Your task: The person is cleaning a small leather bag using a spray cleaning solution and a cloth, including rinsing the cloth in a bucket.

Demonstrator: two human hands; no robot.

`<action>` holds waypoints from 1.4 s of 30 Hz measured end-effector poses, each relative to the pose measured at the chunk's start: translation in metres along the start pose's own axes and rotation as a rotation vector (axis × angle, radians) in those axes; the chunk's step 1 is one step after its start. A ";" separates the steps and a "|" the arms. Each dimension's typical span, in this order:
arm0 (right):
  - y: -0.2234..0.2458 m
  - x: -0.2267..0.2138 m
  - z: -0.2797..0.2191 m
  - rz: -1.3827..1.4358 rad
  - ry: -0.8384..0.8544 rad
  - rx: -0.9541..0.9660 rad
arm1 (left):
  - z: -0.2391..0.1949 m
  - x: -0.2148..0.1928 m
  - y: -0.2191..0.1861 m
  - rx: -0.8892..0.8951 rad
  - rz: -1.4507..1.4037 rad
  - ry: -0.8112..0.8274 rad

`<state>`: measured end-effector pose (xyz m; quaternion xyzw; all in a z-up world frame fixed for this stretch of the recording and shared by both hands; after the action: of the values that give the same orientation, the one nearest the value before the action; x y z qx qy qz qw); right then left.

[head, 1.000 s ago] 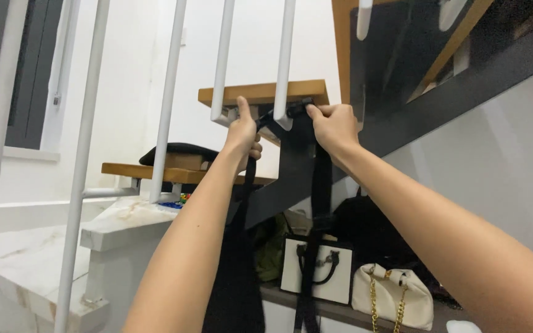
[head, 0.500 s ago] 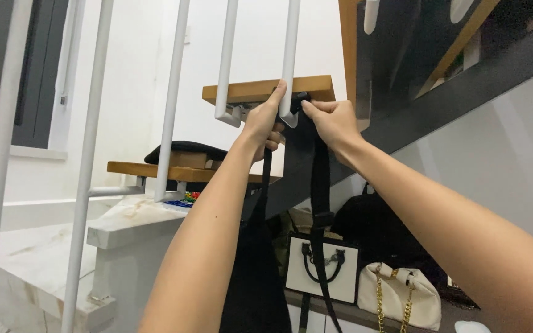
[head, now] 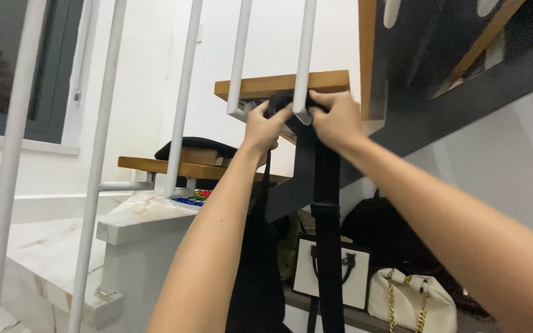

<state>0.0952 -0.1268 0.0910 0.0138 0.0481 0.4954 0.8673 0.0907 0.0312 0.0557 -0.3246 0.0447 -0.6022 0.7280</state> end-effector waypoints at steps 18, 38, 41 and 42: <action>0.004 0.008 0.002 0.051 -0.138 0.160 | 0.015 -0.012 -0.013 0.336 0.270 -0.089; 0.079 0.014 -0.087 0.576 0.146 0.731 | -0.052 -0.046 -0.007 0.369 0.435 -0.261; 0.088 0.023 -0.080 0.731 0.212 0.822 | -0.064 -0.045 -0.012 0.397 0.491 -0.244; 0.086 0.026 -0.075 0.780 0.170 0.828 | -0.067 -0.044 -0.011 0.384 0.486 -0.231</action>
<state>0.0269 -0.0622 0.0212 0.3290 0.2990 0.7179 0.5357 0.0387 0.0423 -0.0053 -0.2273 -0.0764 -0.3673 0.8987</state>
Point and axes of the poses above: each hand's wrist, its own z-axis towards the middle knuckle, its own x-axis out of the palm, y = z × x, the point moved 3 cm from there along z, towards the middle knuckle, and after that the axes turned 4 degrees about -y, right-handed, at the moved point
